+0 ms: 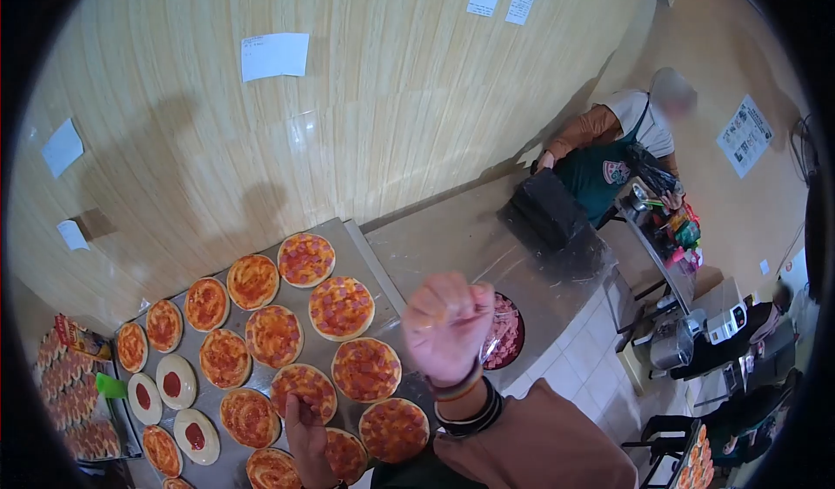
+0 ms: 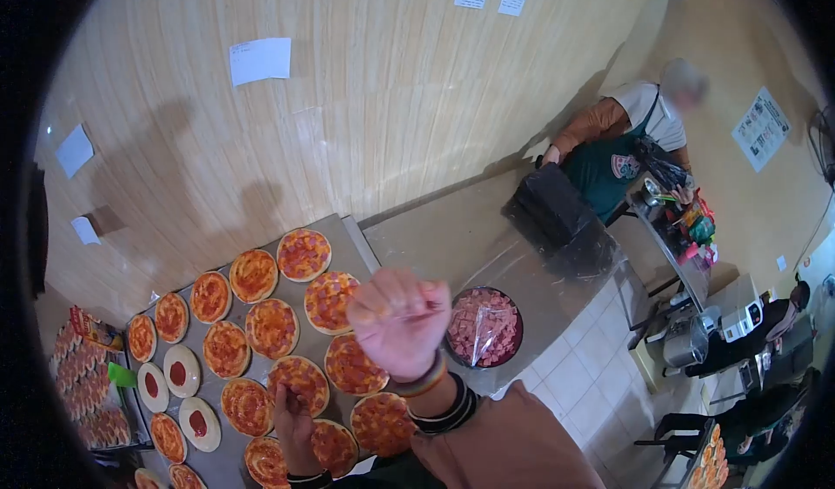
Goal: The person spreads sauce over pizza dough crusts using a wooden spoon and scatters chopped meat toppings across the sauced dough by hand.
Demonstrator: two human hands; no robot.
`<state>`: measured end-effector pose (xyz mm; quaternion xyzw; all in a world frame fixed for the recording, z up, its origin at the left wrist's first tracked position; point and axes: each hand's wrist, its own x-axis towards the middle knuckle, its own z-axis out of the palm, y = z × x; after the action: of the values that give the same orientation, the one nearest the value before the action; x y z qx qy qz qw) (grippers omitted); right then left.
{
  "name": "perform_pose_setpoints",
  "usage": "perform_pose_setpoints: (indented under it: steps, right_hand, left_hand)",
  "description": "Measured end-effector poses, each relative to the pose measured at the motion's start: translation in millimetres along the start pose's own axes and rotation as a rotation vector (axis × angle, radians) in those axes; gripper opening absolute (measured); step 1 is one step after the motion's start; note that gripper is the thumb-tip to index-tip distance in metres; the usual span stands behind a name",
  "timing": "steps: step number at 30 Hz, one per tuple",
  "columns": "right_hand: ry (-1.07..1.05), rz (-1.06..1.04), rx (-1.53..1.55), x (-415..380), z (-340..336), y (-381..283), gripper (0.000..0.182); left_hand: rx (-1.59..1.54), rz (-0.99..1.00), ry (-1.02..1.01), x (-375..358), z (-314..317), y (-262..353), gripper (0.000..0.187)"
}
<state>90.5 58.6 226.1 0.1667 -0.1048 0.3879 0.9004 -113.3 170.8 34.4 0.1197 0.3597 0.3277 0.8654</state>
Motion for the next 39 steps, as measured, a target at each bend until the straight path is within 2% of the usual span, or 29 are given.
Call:
perform_pose_setpoints:
  steps: [4,6,7,12,14,16,17,19,22,23,27,29,30,32,33,36,38,39]
  right_hand:
    - [-0.102,-0.021,0.006,-8.0,10.0,-18.0,0.025]
    - [-0.182,-0.015,0.012,-11.3,17.5,-20.2,0.025]
    - [-0.218,0.001,0.01,-13.5,20.9,-20.1,0.025]
    - [-0.26,0.029,0.019,-32.7,54.7,-7.4,0.027]
    - [-0.443,0.144,0.079,-43.8,78.4,8.1,0.029]
    - [-0.712,0.207,0.158,-53.4,93.6,29.0,0.033]
    - [-0.721,0.192,0.144,-51.0,105.0,33.9,0.033]
    - [-0.975,0.373,0.095,-40.1,125.6,37.0,0.028]
    - [-0.992,0.396,-0.036,-43.9,135.2,27.2,0.026]
    - [-1.22,0.423,-0.026,-32.5,131.8,27.9,0.025]
    - [-1.251,0.401,-0.124,-37.6,132.7,17.2,0.025]
    - [-0.953,0.293,-0.309,-43.5,138.6,14.2,0.028]
    - [-0.956,0.287,-0.317,-41.4,137.7,12.6,0.028]
    - [-1.136,0.299,-0.49,-31.4,136.8,14.5,0.032]
    - [-1.132,0.3,-0.478,-30.4,135.1,14.4,0.032]
    - [-1.385,0.338,-0.514,-25.9,125.5,12.8,0.033]
    - [-1.316,0.333,-0.538,-22.5,110.7,8.8,0.034]
    - [-1.239,0.343,-0.577,-24.1,92.5,3.7,0.035]
  left_hand:
    - [-0.008,-0.021,-0.075,-5.0,9.4,-2.0,0.015]
    - [0.033,-0.013,-0.01,-10.1,20.2,-3.9,0.01]
    - [0.04,0.007,-0.075,-14.2,25.0,-4.0,0.009]
    - [0.019,-0.026,-0.095,-9.0,9.1,-4.5,0.011]
    - [0.028,-0.02,-0.142,-8.8,4.2,-3.8,0.013]
    - [0.009,-0.049,-0.185,-13.0,4.1,-0.7,0.015]
    - [0.017,-0.045,-0.13,-16.7,6.6,0.3,0.015]
    - [0.058,-0.022,-0.064,-19.9,8.0,1.0,0.016]
    - [0.035,-0.03,-0.018,-21.0,11.7,0.4,0.015]
    - [0.037,-0.037,-0.029,-18.8,15.0,-1.6,0.015]
    - [0.051,-0.062,-0.089,-6.3,33.2,-9.4,0.015]
    - [0.061,-0.08,-0.118,-1.3,42.9,-16.0,0.015]
    - [0.069,-0.088,-0.127,0.3,46.5,-18.1,0.015]
    - [0.08,-0.089,-0.13,0.3,48.3,-18.4,0.015]
    - [0.084,-0.084,-0.122,-1.9,46.1,-17.2,0.015]
    - [0.085,-0.061,-0.096,-8.6,38.6,-13.1,0.015]
    - [0.079,-0.029,-0.06,-16.8,28.6,-5.4,0.015]
    - [0.085,-0.031,-0.15,-15.3,25.9,-4.8,0.015]
